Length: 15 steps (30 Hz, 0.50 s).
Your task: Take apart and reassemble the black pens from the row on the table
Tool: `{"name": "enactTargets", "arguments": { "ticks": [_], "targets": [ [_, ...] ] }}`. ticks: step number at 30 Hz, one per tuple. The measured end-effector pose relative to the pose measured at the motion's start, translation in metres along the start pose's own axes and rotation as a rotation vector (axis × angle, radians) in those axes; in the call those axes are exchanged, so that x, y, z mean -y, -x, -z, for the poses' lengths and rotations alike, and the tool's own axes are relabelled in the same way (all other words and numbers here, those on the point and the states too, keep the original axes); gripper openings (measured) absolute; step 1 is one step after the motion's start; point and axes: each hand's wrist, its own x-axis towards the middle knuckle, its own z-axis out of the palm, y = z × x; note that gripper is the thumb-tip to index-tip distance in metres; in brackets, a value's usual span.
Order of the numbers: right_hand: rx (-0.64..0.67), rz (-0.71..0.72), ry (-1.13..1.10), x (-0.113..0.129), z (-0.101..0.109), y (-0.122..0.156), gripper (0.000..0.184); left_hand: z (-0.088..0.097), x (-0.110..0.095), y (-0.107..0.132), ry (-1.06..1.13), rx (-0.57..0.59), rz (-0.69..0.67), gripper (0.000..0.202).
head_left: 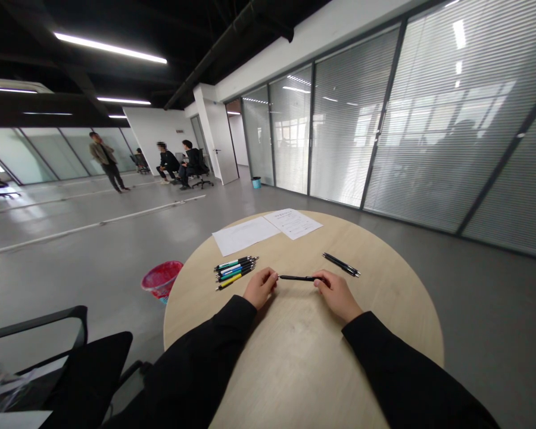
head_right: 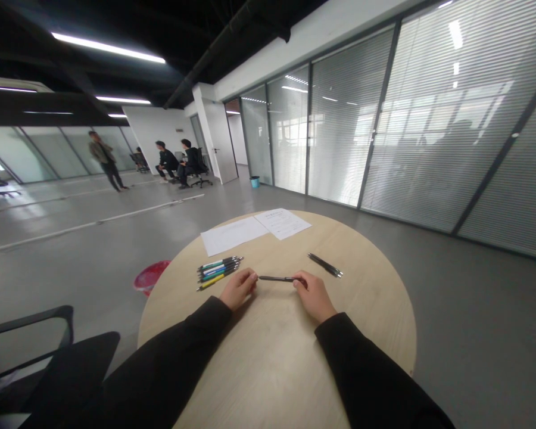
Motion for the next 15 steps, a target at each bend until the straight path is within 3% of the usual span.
{"name": "enactTargets", "arguments": {
  "ticks": [15],
  "targets": [
    [-0.024, 0.008, -0.001, -0.0045, -0.0016, -0.001, 0.023, -0.0026, 0.0019, -0.0023, 0.396, -0.035, 0.077, 0.029]
  ]
}}
